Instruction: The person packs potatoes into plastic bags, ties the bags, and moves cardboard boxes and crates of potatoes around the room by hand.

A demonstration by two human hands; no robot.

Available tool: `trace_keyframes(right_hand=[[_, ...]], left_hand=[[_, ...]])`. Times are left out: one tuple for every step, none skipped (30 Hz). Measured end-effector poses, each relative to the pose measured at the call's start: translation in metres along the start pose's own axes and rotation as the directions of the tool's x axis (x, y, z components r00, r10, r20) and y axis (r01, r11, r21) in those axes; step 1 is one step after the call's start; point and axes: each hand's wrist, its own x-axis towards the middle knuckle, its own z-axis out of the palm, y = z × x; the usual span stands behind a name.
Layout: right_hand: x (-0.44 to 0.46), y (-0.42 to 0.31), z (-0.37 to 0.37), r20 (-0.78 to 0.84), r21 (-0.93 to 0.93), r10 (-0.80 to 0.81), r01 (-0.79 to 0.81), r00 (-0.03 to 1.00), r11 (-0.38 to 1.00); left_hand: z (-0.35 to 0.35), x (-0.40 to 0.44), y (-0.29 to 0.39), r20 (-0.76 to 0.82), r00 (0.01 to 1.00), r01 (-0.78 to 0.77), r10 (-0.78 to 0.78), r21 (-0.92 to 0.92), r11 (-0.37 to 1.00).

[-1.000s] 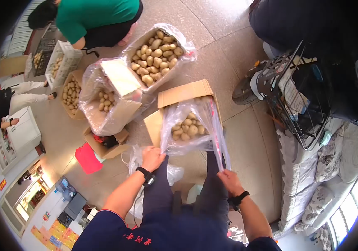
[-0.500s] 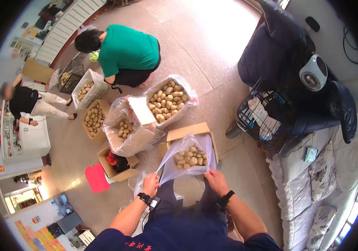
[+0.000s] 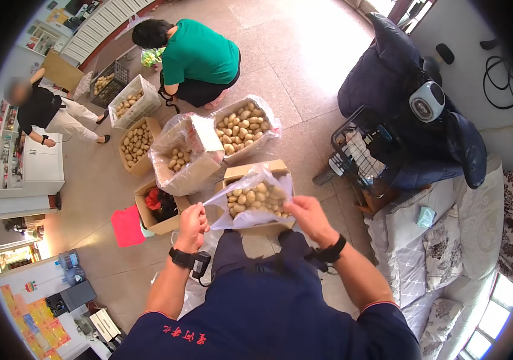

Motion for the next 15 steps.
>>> trace_keyframes(right_hand=[[0.001,-0.007,-0.002,0.012,-0.088,0.001,0.0,1.0,0.996],[0.001,-0.017,0.001,-0.037,-0.075,-0.031,0.028,0.999,0.997],[-0.001,-0.024,0.009,-0.06,-0.096,-0.027,0.021,0.998,0.995],[0.0,-0.031,0.015,-0.082,-0.125,-0.031,0.021,0.996,0.992],[-0.002,-0.034,0.02,-0.087,-0.14,-0.037,0.025,0.996,0.99],[-0.001,-0.036,0.023,-0.114,-0.182,-0.014,-0.007,0.993,0.983],[-0.001,-0.034,0.027,-0.146,-0.216,0.007,-0.039,0.989,0.976],[-0.006,-0.027,0.032,-0.157,-0.219,0.007,-0.042,0.988,0.975],[-0.008,-0.018,0.035,-0.205,-0.242,0.033,-0.083,0.978,0.967],[-0.01,-0.008,0.037,-0.251,-0.264,0.057,-0.125,0.966,0.956],[-0.014,0.003,0.039,-0.265,-0.292,0.048,-0.127,0.963,0.948],[-0.009,0.01,0.039,-0.265,-0.298,0.044,-0.126,0.963,0.946],[-0.007,0.017,0.04,-0.288,-0.296,0.074,-0.162,0.955,0.941],[-0.008,0.024,0.04,-0.313,-0.288,0.104,-0.199,0.944,0.937],[-0.009,0.016,0.048,-0.302,-0.311,0.113,-0.21,0.947,0.927]], left_hand=[[-0.003,-0.008,0.012,0.064,0.998,-0.021,0.021,0.006,1.0],[-0.011,-0.012,0.02,0.131,0.99,-0.047,0.045,0.012,0.999],[-0.02,-0.008,0.024,0.152,0.988,-0.028,0.031,-0.023,0.999],[-0.026,-0.005,0.025,0.167,0.985,-0.037,0.041,-0.03,0.999],[-0.028,-0.007,0.017,0.14,0.99,-0.004,0.007,-0.021,1.0],[-0.03,-0.008,0.009,0.112,0.993,0.027,-0.025,-0.014,1.0],[-0.032,-0.011,-0.001,0.111,0.994,0.011,-0.021,0.086,0.996],[-0.042,-0.005,-0.015,0.167,0.982,0.076,-0.094,0.11,0.991],[-0.047,0.0,-0.017,0.161,0.984,0.061,-0.08,0.117,0.991],[-0.052,0.005,-0.019,0.153,0.986,0.047,-0.065,0.122,0.991],[-0.056,0.011,-0.023,0.158,0.985,0.044,-0.063,0.116,0.992],[-0.059,0.017,-0.028,0.136,0.987,0.067,-0.087,0.145,0.987],[-0.063,0.022,-0.035,0.111,0.987,0.096,-0.117,0.179,0.979],[-0.066,0.028,-0.041,0.113,0.986,0.1,-0.122,0.183,0.978],[-0.066,0.036,-0.046,0.087,0.992,0.069,-0.089,0.208,0.976]])
